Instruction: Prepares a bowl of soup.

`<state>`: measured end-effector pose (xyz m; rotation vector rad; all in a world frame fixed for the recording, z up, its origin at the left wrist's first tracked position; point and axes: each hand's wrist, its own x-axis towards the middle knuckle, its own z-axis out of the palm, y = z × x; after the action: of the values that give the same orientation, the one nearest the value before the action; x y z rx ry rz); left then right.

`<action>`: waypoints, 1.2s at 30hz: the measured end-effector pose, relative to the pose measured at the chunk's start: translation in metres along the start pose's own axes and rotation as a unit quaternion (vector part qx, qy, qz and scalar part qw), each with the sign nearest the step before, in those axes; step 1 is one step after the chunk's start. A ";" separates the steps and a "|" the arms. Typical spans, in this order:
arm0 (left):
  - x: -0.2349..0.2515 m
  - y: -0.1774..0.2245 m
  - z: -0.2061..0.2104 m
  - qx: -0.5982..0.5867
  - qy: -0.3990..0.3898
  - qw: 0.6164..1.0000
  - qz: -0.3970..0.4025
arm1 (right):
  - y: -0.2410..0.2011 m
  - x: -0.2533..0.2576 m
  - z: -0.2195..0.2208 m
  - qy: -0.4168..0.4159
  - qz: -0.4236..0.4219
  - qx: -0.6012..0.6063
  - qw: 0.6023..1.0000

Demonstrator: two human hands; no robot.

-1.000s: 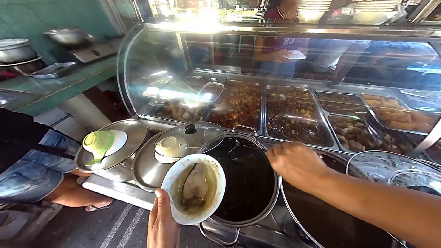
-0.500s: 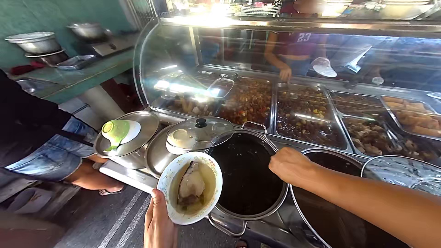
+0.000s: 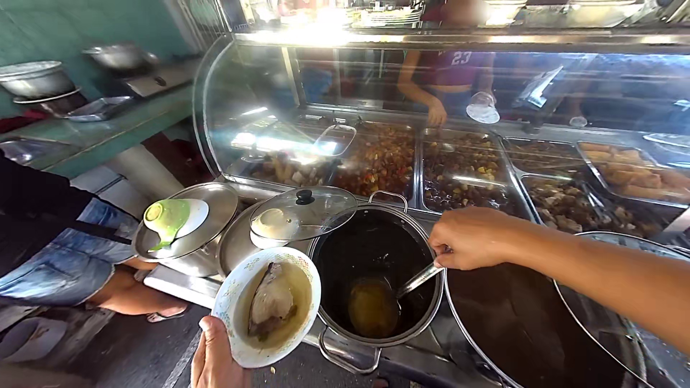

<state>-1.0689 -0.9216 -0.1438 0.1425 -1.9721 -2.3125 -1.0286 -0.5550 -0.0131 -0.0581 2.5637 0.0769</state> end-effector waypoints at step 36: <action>-0.023 0.001 0.067 -0.045 -0.081 0.991 -0.093 | -0.015 -0.091 -0.046 0.539 -0.074 -0.221 0.809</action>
<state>-1.0555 -0.8529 -0.1316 0.1422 -2.0007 -2.6014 -0.9763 -0.5707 0.0741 -0.6511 3.5854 0.7888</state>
